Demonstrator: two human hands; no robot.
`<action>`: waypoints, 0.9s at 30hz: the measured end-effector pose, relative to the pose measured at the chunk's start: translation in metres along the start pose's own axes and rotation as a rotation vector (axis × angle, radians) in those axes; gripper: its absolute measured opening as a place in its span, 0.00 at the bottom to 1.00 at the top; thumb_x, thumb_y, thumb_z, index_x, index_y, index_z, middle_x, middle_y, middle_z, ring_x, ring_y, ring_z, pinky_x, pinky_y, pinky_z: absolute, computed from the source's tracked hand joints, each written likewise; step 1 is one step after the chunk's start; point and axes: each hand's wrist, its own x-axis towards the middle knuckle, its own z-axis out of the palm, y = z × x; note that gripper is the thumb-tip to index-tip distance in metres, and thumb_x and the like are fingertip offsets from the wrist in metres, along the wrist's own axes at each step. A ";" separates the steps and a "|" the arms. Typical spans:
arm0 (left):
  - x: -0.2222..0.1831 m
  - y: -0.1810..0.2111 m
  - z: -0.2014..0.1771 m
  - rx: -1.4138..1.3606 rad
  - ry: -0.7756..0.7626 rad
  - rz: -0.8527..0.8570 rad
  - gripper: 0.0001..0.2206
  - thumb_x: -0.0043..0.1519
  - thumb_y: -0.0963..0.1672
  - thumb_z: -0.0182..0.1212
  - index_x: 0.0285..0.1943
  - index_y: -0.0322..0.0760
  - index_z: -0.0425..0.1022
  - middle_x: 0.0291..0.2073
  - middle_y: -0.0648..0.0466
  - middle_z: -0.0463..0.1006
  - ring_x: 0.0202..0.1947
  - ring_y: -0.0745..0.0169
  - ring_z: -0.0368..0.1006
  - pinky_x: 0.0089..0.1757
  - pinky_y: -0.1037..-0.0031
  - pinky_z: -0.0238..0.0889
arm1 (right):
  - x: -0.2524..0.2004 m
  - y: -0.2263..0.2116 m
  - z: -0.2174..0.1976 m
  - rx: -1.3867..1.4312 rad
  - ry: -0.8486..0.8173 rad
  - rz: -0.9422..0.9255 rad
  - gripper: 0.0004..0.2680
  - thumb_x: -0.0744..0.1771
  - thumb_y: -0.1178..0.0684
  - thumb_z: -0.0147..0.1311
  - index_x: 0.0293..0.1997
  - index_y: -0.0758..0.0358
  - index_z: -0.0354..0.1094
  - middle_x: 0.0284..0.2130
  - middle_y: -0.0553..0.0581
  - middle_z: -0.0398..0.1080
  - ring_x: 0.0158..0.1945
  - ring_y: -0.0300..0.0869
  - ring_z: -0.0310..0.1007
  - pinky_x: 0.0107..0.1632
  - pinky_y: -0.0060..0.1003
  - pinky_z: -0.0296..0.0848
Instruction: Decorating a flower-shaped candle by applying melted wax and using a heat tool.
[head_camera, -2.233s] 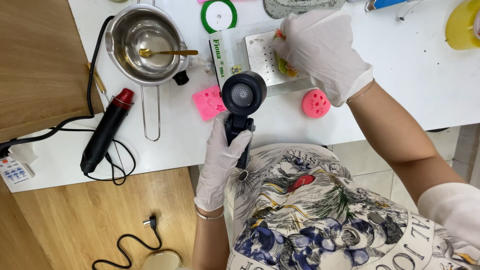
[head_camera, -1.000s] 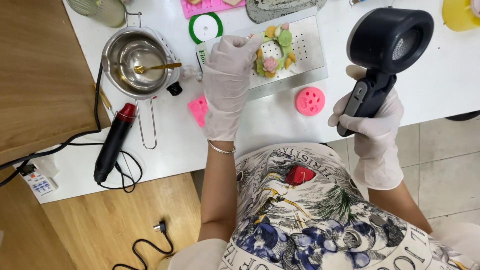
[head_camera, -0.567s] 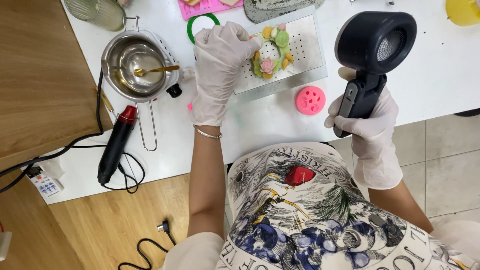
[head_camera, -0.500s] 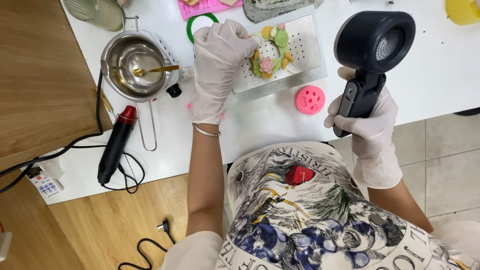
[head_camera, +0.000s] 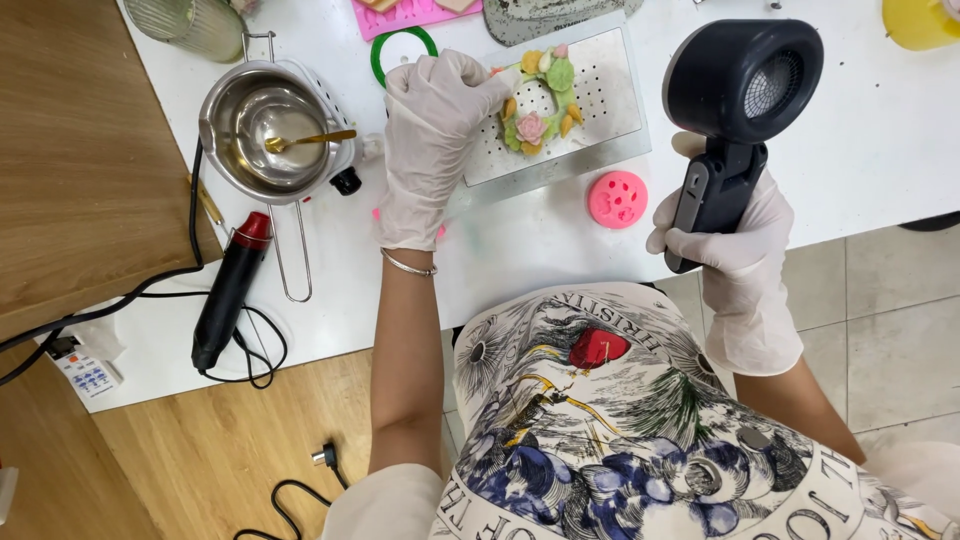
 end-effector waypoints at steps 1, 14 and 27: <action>-0.001 -0.001 0.002 0.015 0.015 0.013 0.06 0.63 0.43 0.71 0.46 0.48 0.81 0.39 0.59 0.75 0.41 0.58 0.71 0.45 0.64 0.59 | 0.000 -0.001 0.001 0.000 -0.002 0.001 0.29 0.54 0.73 0.50 0.64 0.72 0.64 0.32 0.61 0.73 0.29 0.45 0.76 0.34 0.38 0.77; -0.003 -0.002 0.002 0.055 0.053 0.003 0.12 0.63 0.42 0.71 0.56 0.49 0.82 0.43 0.58 0.77 0.41 0.59 0.72 0.40 0.65 0.60 | -0.001 -0.002 -0.001 0.001 -0.005 -0.001 0.29 0.54 0.73 0.49 0.64 0.73 0.64 0.33 0.61 0.73 0.30 0.45 0.76 0.35 0.38 0.77; -0.006 -0.006 0.010 -0.119 0.054 -0.036 0.18 0.60 0.42 0.74 0.59 0.45 0.78 0.38 0.57 0.77 0.37 0.57 0.72 0.36 0.65 0.64 | -0.001 -0.002 -0.002 0.020 0.015 0.007 0.29 0.53 0.73 0.50 0.64 0.74 0.64 0.34 0.62 0.73 0.30 0.46 0.76 0.36 0.40 0.78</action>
